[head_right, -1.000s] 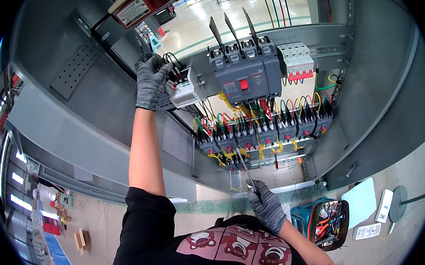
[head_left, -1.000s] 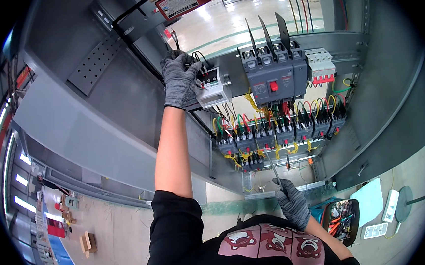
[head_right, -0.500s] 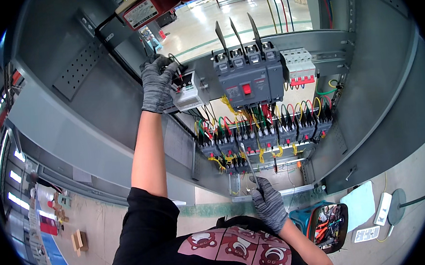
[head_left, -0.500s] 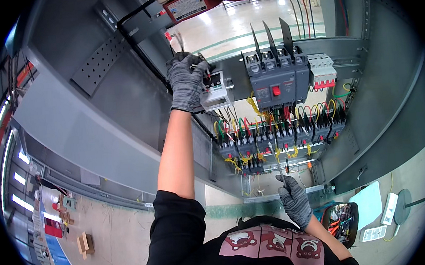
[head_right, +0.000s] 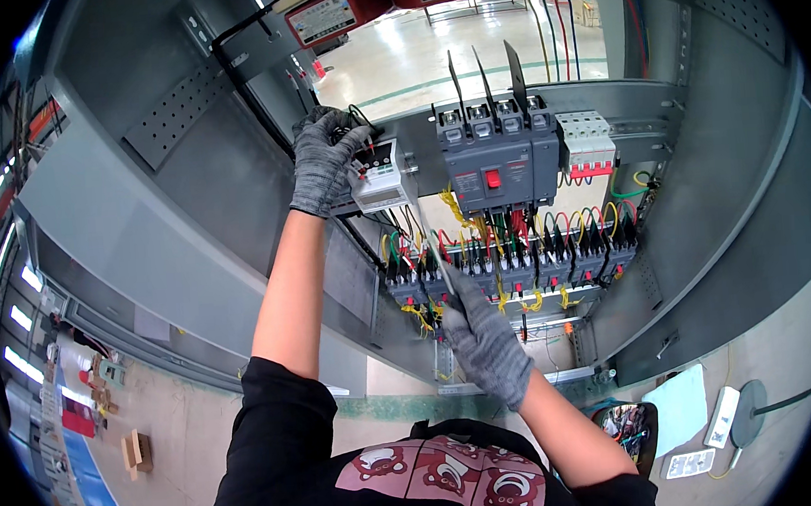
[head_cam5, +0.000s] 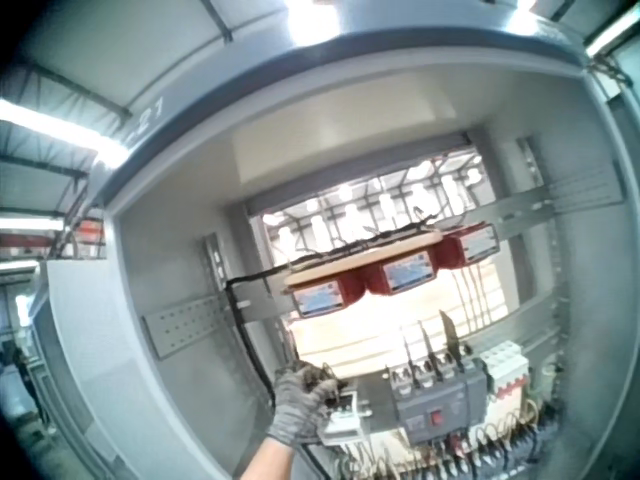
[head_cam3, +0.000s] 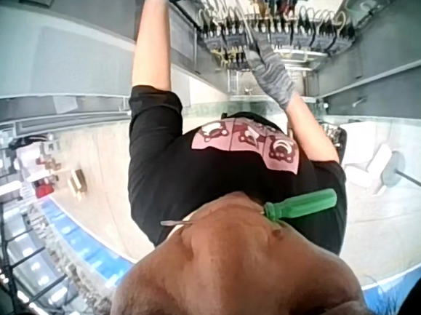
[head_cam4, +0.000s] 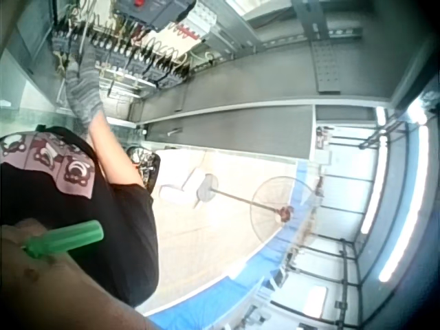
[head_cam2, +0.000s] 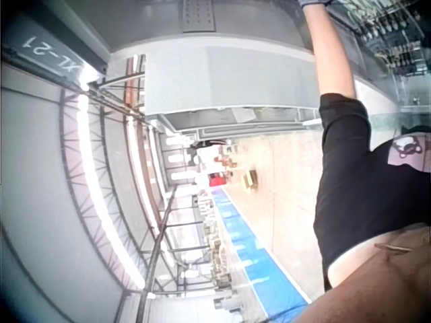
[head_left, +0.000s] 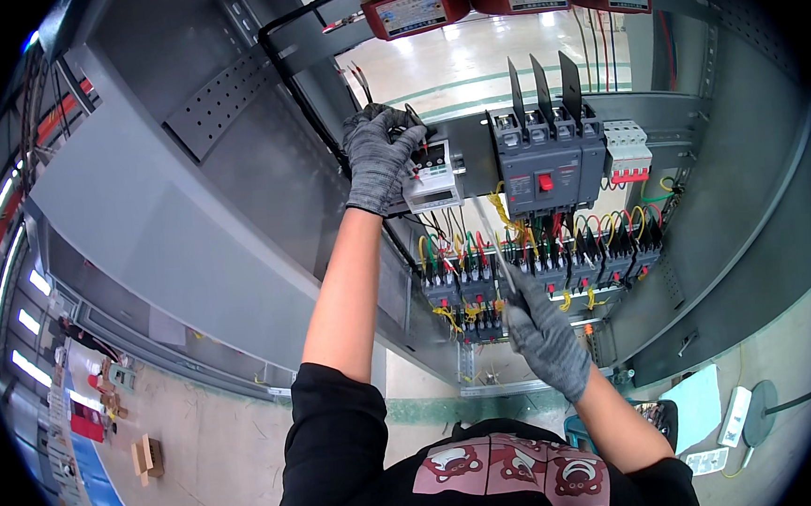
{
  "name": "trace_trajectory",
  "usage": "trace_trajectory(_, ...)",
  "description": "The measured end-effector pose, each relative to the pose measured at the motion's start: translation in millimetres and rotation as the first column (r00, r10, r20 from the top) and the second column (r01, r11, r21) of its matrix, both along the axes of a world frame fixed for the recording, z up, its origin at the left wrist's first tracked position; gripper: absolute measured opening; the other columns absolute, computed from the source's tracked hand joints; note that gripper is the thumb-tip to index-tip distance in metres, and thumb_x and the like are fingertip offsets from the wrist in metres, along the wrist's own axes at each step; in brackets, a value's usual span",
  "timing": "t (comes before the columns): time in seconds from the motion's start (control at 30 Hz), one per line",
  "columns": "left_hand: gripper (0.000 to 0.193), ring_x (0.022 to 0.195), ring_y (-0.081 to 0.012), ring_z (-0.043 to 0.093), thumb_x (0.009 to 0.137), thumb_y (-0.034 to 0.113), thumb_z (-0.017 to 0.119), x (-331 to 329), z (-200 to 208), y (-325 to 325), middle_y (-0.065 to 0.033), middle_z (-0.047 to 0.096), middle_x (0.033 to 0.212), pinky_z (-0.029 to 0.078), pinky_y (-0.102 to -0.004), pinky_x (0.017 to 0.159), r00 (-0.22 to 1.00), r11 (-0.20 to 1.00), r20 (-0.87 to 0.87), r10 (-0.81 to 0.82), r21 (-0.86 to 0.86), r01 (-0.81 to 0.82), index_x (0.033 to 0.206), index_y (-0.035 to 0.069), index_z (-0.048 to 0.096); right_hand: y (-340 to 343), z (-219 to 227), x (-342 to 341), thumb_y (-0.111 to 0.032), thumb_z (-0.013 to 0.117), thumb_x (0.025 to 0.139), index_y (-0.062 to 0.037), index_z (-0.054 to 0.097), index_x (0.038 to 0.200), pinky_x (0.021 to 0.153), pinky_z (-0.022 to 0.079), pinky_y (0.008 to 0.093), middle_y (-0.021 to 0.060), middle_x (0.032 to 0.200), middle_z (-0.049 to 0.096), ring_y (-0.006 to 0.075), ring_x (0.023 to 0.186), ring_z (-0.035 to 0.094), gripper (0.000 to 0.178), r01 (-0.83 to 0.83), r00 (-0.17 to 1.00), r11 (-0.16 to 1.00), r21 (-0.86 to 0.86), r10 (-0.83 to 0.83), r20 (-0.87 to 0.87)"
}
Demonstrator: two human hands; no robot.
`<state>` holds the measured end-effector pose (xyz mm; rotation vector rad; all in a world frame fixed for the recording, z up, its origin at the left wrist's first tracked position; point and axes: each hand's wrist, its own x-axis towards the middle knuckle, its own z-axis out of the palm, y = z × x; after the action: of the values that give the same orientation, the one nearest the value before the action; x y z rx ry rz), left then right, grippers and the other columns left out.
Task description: The person works inside an open electrical cabinet, using a screwdriver and a handheld testing device to connect and test wires. They repeatedly reach for tools from a nearby toolbox and manipulate various colored wires and terminals within the panel.
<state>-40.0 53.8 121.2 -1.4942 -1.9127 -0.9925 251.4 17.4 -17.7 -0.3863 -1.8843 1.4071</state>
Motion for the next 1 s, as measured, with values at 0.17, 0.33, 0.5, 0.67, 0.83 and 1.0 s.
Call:
trace_trajectory(0.17,0.029,0.096,-0.0286,0.054,0.068,0.028,0.078,0.7,4.0,0.7,-0.0103,0.064,0.089,0.041,-0.0380,0.089,0.999,0.999,0.033,-0.030,-0.033,0.031,0.085,0.006,0.071,18.6,3.0,-52.7,-0.005,0.048,0.094,-0.0067,0.042,0.140,0.061,0.042,0.0202,-0.0002,0.083,0.054,0.0052,0.066,0.044,0.047,0.099,0.994,0.993,0.070,-0.095,-0.056)
trace_trajectory(0.33,0.031,0.098,-0.0288,0.054,0.067,0.033,0.079,6.0,3.6,-0.7,-0.0097,0.066,0.092,0.041,-0.0399,0.092,0.997,0.998,0.051,0.061,-0.022,-0.060,0.084,0.008,0.072,17.1,21.9,-76.1,-0.006,0.046,0.094,-0.0033,0.042,0.138,0.047,0.043,0.0192,0.0029,0.082,0.059,0.0047,0.054,0.048,0.044,-0.024,0.999,0.952,-0.306,0.009,-0.049)
trace_trajectory(0.5,0.041,0.102,-0.0312,0.053,0.065,0.039,0.079,3.9,-3.8,0.3,-0.0116,0.063,0.098,0.038,-0.0425,0.094,0.988,0.990,-0.083,0.132,0.053,-0.128,0.093,0.011,0.069,11.0,23.3,-83.5,-0.007,0.047,0.095,-0.0021,0.048,0.120,0.042,0.042,0.0207,0.0044,0.081,0.061,0.0057,0.053,0.052,0.026,0.002,0.996,0.883,-0.469,-0.046,-0.082)
trace_trajectory(0.67,0.051,0.105,-0.0298,0.052,0.060,0.038,0.081,26.7,13.9,-3.9,-0.0108,0.060,0.105,0.038,-0.0418,0.096,0.888,0.947,-0.353,0.295,0.229,-0.224,0.102,0.016,0.061,11.3,33.5,-80.1,-0.008,0.056,0.091,-0.0010,0.054,0.111,0.042,0.042,0.0201,0.0041,0.081,0.061,0.0052,0.052,0.052,0.021,0.110,0.993,0.885,-0.452,-0.115,0.016)
trace_trajectory(0.83,0.026,0.105,-0.0254,0.056,0.068,0.025,0.073,23.9,50.0,3.7,-0.0059,0.064,0.103,0.043,-0.0406,0.089,0.651,0.909,-0.756,-0.072,-0.318,-0.269,0.092,0.018,0.067,13.7,27.1,-77.2,-0.003,0.058,0.088,-0.0014,0.054,0.116,0.048,0.045,0.0200,0.0036,0.085,0.061,0.0052,0.059,0.054,0.028,0.057,0.989,0.890,-0.453,-0.112,-0.095)
trace_trajectory(1.0,0.012,0.099,-0.0228,0.059,0.076,0.023,0.066,27.9,69.1,5.8,-0.0038,0.066,0.093,0.044,-0.0380,0.085,0.656,0.754,-0.709,-0.258,-0.573,-0.321,0.087,0.019,0.068,9.5,30.7,-79.0,0.001,0.063,0.081,-0.0011,0.058,0.104,0.070,0.051,0.0262,0.0093,0.094,0.061,0.0138,0.077,0.059,0.023,0.308,0.898,0.904,-0.297,-0.379,-0.223)
